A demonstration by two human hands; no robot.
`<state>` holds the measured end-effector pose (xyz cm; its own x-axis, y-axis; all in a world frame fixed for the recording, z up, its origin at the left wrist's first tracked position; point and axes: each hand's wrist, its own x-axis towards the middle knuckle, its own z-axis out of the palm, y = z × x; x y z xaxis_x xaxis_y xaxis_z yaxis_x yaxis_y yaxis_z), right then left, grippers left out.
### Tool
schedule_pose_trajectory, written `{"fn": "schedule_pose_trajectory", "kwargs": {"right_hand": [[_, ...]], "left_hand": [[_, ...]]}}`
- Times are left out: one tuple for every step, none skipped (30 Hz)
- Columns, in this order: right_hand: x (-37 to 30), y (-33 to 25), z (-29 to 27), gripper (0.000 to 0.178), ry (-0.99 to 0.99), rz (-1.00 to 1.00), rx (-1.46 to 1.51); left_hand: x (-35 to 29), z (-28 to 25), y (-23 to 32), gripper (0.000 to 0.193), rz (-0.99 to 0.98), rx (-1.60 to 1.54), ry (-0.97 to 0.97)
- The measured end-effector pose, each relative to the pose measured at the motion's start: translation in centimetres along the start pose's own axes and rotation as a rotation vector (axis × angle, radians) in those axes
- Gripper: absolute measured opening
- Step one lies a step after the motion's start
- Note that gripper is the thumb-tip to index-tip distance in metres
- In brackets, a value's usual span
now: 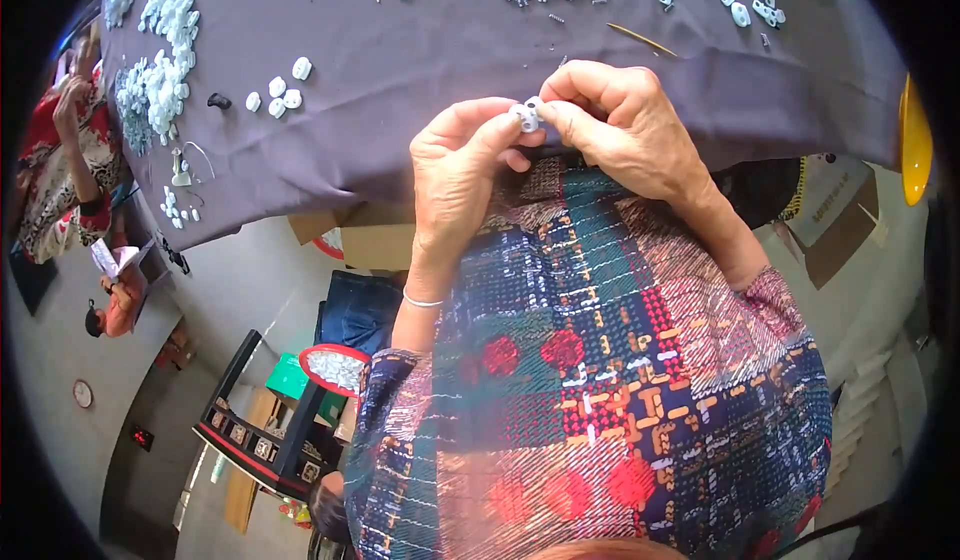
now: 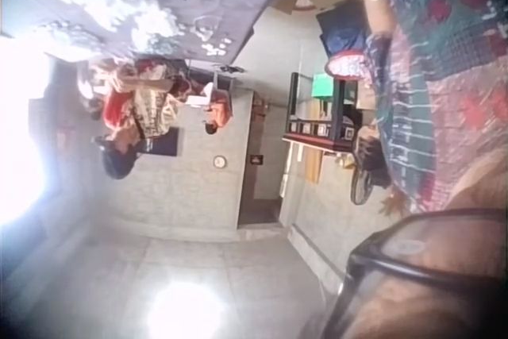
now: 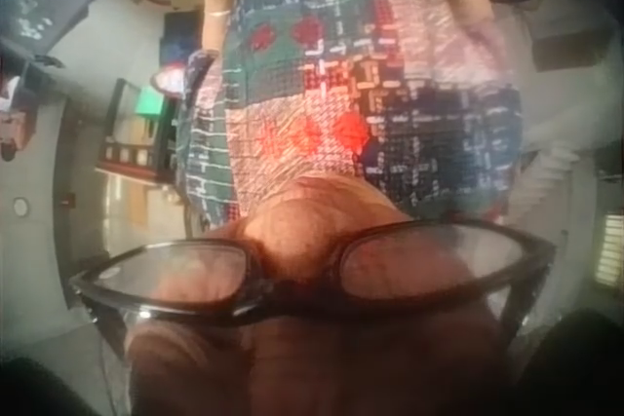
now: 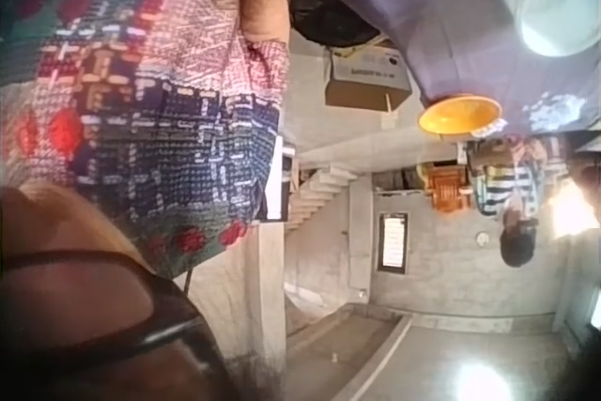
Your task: The person assembles small plastic components by hand at a table, repeatedly inserting springs and connecting plastic pieces together.
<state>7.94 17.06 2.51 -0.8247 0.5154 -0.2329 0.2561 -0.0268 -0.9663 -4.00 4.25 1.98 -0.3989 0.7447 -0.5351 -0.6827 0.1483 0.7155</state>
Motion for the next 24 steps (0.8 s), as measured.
{"fn": "schedule_pose_trajectory", "kwargs": {"right_hand": [[0.0,-0.1,0.0,0.010,-0.015,0.016,0.002],[0.0,-0.1,0.0,0.010,-0.027,0.032,0.002],[0.0,0.0,0.0,0.010,-0.029,0.033,0.003],[0.0,0.2,0.1,0.011,-0.029,0.032,0.014],[0.1,0.3,0.1,0.011,-0.030,0.031,0.025],[0.1,0.3,0.1,0.011,-0.031,0.031,0.025],[0.1,0.3,0.2,0.011,-0.033,0.043,0.032],[0.1,0.2,0.2,0.011,-0.035,0.055,0.040],[0.2,0.2,0.2,0.011,-0.037,0.055,0.040],[0.2,0.1,0.2,0.011,-0.040,0.051,0.033],[0.2,0.1,0.1,0.012,-0.044,0.047,0.024],[0.2,0.1,0.1,0.012,-0.045,0.049,0.023],[0.3,0.1,0.2,0.012,-0.048,0.050,0.026],[0.3,0.1,0.2,0.012,-0.050,0.051,0.030],[0.3,0.1,0.2,0.012,-0.050,0.052,0.028],[0.3,0.0,0.1,0.012,-0.051,0.055,0.020],[0.3,0.0,0.1,0.012,-0.054,0.058,0.012],[0.4,0.0,0.1,0.012,-0.055,0.059,0.011],[0.4,0.0,0.1,0.012,-0.058,0.062,0.017],[0.4,0.1,0.1,0.012,-0.060,0.067,0.022],[0.4,0.1,0.1,0.012,-0.059,0.068,0.021],[0.5,0.1,0.1,0.012,-0.061,0.077,0.018],[0.5,0.2,0.0,0.012,-0.063,0.086,0.015],[0.5,0.2,0.0,0.012,-0.063,0.088,0.015]], "left_hand": [[0.0,0.0,0.0,0.015,0.006,0.026,0.003],[0.0,-0.1,-0.1,0.015,0.006,0.025,0.004],[0.0,-0.1,-0.2,0.014,0.017,0.032,0.001],[-0.1,-0.2,-0.3,0.013,0.029,0.039,-0.003],[0.0,-0.2,-0.3,0.013,0.029,0.038,-0.001],[0.0,-0.2,-0.3,0.013,0.031,0.044,0.000],[0.0,-0.2,-0.3,0.013,0.033,0.050,0.000],[0.0,-0.2,-0.3,0.013,0.033,0.049,0.002],[0.0,-0.3,-0.3,0.013,0.028,0.035,0.002],[0.0,-0.3,-0.3,0.013,0.023,0.020,0.002],[0.0,-0.3,-0.4,0.013,0.022,0.019,0.003],[0.0,-0.2,-0.4,0.013,0.030,0.029,0.009],[0.0,-0.2,-0.4,0.013,0.038,0.040,0.016],[0.0,-0.2,-0.4,0.013,0.037,0.038,0.015],[0.0,-0.2,-0.5,0.014,0.041,0.029,0.019],[0.0,-0.2,-0.6,0.016,0.046,0.021,0.023],[0.0,-0.1,-0.7,0.016,0.046,0.020,0.024],[0.0,-0.2,-0.8,0.016,0.064,0.033,0.033],[0.0,-0.1,-0.8,0.016,0.082,0.047,0.042],[0.0,-0.1,-0.9,0.016,0.081,0.046,0.042],[0.0,0.0,-0.9,0.015,0.085,0.037,0.054],[0.0,0.1,-1.0,0.015,0.088,0.028,0.067],[0.0,0.2,-1.0,0.015,0.087,0.027,0.067],[0.0,0.3,-1.0,0.014,0.087,0.036,0.082]]}}
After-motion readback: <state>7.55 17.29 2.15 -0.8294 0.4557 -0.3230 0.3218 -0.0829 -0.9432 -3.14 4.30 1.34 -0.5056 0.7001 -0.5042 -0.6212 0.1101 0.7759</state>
